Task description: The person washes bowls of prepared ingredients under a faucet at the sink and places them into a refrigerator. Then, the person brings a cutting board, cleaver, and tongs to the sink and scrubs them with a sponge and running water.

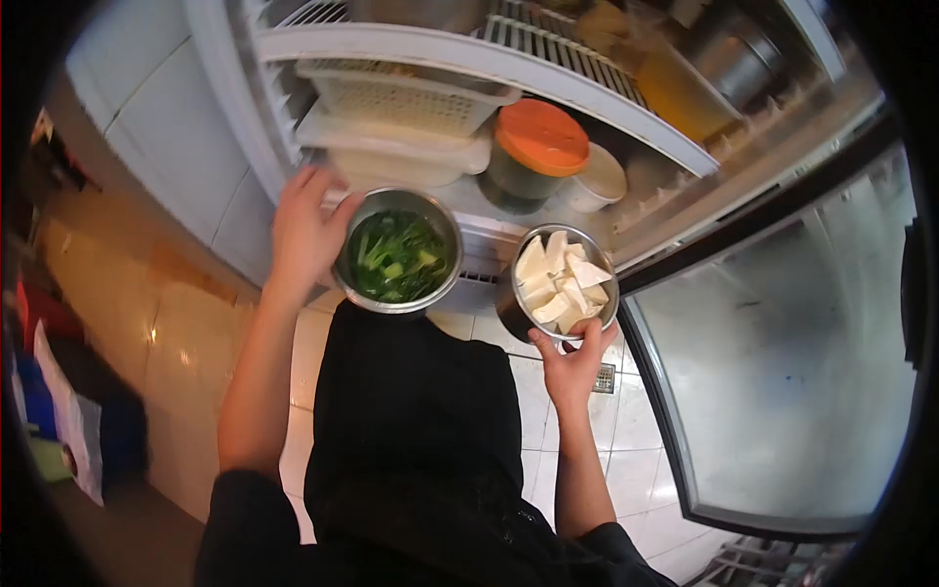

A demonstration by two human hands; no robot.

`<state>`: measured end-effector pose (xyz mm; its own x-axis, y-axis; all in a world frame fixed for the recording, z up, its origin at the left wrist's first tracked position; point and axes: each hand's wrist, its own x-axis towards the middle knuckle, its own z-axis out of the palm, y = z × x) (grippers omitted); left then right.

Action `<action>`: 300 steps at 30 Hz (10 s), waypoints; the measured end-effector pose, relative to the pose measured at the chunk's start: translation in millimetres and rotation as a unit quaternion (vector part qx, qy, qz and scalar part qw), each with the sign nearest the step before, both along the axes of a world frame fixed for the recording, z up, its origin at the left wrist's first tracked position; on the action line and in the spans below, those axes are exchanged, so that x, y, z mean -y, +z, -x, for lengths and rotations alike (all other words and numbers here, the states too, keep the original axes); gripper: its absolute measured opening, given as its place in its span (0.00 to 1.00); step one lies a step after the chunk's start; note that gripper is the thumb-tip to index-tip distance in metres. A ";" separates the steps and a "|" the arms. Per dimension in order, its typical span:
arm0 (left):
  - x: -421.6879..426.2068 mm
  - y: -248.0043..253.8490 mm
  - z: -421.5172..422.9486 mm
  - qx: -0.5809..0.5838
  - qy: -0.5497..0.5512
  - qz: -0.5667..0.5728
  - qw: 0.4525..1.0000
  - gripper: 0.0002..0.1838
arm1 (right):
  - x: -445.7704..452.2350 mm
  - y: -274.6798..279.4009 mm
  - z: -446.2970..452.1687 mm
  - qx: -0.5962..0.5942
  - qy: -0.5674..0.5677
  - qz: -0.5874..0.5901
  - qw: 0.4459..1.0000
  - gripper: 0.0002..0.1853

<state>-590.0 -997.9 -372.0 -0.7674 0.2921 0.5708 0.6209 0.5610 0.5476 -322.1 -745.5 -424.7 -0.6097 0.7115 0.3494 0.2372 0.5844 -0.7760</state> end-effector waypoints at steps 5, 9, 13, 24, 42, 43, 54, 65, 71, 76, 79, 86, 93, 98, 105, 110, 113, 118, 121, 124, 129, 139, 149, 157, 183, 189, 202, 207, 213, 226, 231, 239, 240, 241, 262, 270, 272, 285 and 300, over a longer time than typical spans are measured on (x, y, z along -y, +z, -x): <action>12.8 -3.9 -116.5 0.019 -0.076 0.033 0.996 0.21 | 0.0 6.0 -3.0 0.004 -0.014 -0.003 1.000 0.30; 11.3 -58.4 -110.3 0.111 -0.099 -0.033 0.988 0.20 | -6.2 4.8 -7.0 0.007 -0.011 -0.027 1.000 0.31; 3.4 -58.5 -105.4 0.140 -0.168 -0.126 0.968 0.14 | -7.7 8.6 -8.6 -0.009 -0.010 -0.048 0.999 0.31; -7.7 -1.4 -135.9 0.032 -0.189 -0.124 0.974 0.13 | -7.3 17.2 -16.8 0.020 -0.022 0.001 1.000 0.29; -188.4 95.2 -88.2 0.014 -0.430 -0.236 0.871 0.12 | -2.1 16.2 -14.8 0.010 -0.031 -0.018 0.999 0.30; -193.0 95.5 -89.7 -0.003 -0.418 -0.233 0.878 0.11 | -2.0 15.8 -14.6 0.016 -0.031 -0.005 0.999 0.30; -221.3 91.7 -82.0 -0.101 -0.371 -0.216 0.898 0.11 | -2.3 9.8 -11.5 0.031 -0.017 0.013 0.999 0.31; -258.7 90.1 -72.7 -0.181 -0.248 -0.228 0.924 0.08 | -0.5 8.6 -7.6 0.013 -0.032 -0.002 0.999 0.31; -268.6 84.5 -76.7 -0.151 -0.220 -0.149 0.952 0.08 | 3.0 14.9 -7.8 0.015 -0.034 0.006 0.999 0.31; -282.9 79.7 -79.4 -0.163 -0.225 -0.166 0.946 0.12 | 0.3 8.2 -7.2 0.006 -0.030 -0.016 0.999 0.30; -292.8 76.0 -80.8 -0.168 -0.247 -0.173 0.939 0.12 | 0.9 10.0 -8.1 0.011 -0.028 -0.029 0.999 0.30; -308.5 68.5 -87.4 -0.209 -0.254 -0.203 0.922 0.10 | 0.4 11.1 -7.4 0.015 -0.030 -0.006 0.999 0.30; -318.0 69.1 -92.9 -0.203 -0.223 -0.234 0.924 0.09 | 2.7 14.5 -6.9 0.017 -0.031 0.015 0.999 0.30; -315.5 65.3 -92.8 -0.240 -0.228 -0.298 0.895 0.11 | 1.8 12.7 -5.7 0.003 -0.023 0.009 1.000 0.30; -301.1 60.8 -87.9 -0.172 -0.180 -0.329 0.911 0.25 | 3.2 12.4 -5.3 0.000 -0.035 0.006 0.999 0.30; -315.7 44.0 -75.0 -0.001 -0.135 -0.407 0.903 0.54 | -1.5 7.4 -6.9 0.003 -0.040 0.008 0.999 0.30; -304.8 60.4 -60.0 0.010 -0.179 -0.295 0.939 0.62 | 1.3 11.0 -5.8 0.018 -0.036 0.015 0.999 0.30; -310.6 67.2 -49.0 0.055 -0.205 -0.229 0.950 0.70 | 2.7 14.8 -6.2 0.007 -0.033 0.009 0.999 0.30; -315.2 68.4 -45.8 0.086 -0.188 -0.234 0.950 0.68 | 0.2 10.6 -6.1 0.013 -0.034 0.002 0.999 0.30; -319.2 71.0 -28.8 0.049 -0.235 -0.266 0.934 0.70 | -2.2 8.1 -5.2 0.007 -0.027 -0.013 1.000 0.30; -337.2 52.5 14.7 0.186 -0.451 -0.277 0.827 0.80 | -0.7 7.9 -4.0 -0.003 -0.021 -0.015 1.000 0.30; -310.8 83.7 52.3 0.353 -0.400 -0.136 0.835 0.56 | -3.7 12.5 -7.8 0.010 -0.006 -0.016 1.000 0.28; -361.7 55.4 122.0 0.000 -0.219 -0.027 0.975 0.50 | -7.5 12.7 -9.6 0.020 0.008 0.006 1.000 0.29; -386.9 40.3 120.5 -0.103 -0.171 0.048 0.979 0.45 | -2.8 13.0 -9.1 0.013 -0.013 0.026 0.999 0.28; -226.1 20.3 -40.4 0.551 -0.142 -0.491 0.660 0.23 | -2.5 13.1 -6.8 0.034 -0.021 -0.028 0.999 0.29; -243.8 20.7 -23.4 0.570 -0.098 -0.514 0.633 0.18 | -2.3 9.0 -4.0 0.022 -0.028 0.000 0.999 0.29; -233.9 30.3 -31.8 0.530 -0.080 -0.505 0.676 0.11 | -0.6 4.1 -9.3 -0.056 -0.054 -0.011 0.997 0.28; -182.4 37.3 -42.5 0.539 -0.158 -0.501 0.659 0.09 | -2.7 0.8 -10.6 -0.041 -0.064 0.020 0.997 0.27; -133.8 55.0 -56.9 0.517 -0.189 -0.489 0.677 0.09 | -10.0 -14.0 -11.1 -0.063 -0.047 -0.016 0.997 0.26; -53.7 10.3 -45.7 0.475 -0.084 -0.504 0.716 0.08 | -29.8 10.1 -14.6 -0.064 -0.031 0.029 0.997 0.26; -43.4 12.0 -45.8 0.458 -0.066 -0.524 0.715 0.08 | -29.8 26.6 -11.8 -0.112 -0.009 -0.027 0.993 0.26; -48.7 13.6 -53.7 0.429 -0.087 -0.518 0.735 0.17 | -38.8 66.4 48.4 -0.097 0.006 -0.072 0.993 0.28; -49.6 12.8 -53.6 0.435 -0.088 -0.520 0.730 0.19 | -40.9 67.2 59.5 -0.094 0.016 -0.060 0.994 0.28; -50.5 13.4 -53.7 0.442 -0.089 -0.522 0.724 0.20 | -42.8 66.7 70.2 -0.090 0.024 -0.049 0.994 0.28; -58.4 12.2 -62.5 0.449 -0.109 -0.546 0.699 0.24 | -177.3 3.5 178.9 -0.223 -0.066 0.579 0.782 0.12; -58.6 10.6 -64.6 0.461 -0.115 -0.551 0.686 0.26 | -206.5 20.8 231.3 -0.361 -0.078 0.513 0.775 0.16; -60.2 13.8 -63.8 0.462 -0.110 -0.558 0.681 0.27 | -198.2 35.6 228.9 -0.297 -0.121 0.434 0.842 0.16; -63.3 9.7 -60.2 0.444 -0.102 -0.521 0.722 0.24 | -253.9 87.4 249.9 0.225 -0.134 -0.628 0.733 0.20; -62.8 4.5 -59.5 0.453 -0.121 -0.525 0.710 0.27 | -173.6 86.9 246.5 -0.453 0.021 -0.027 0.891 0.14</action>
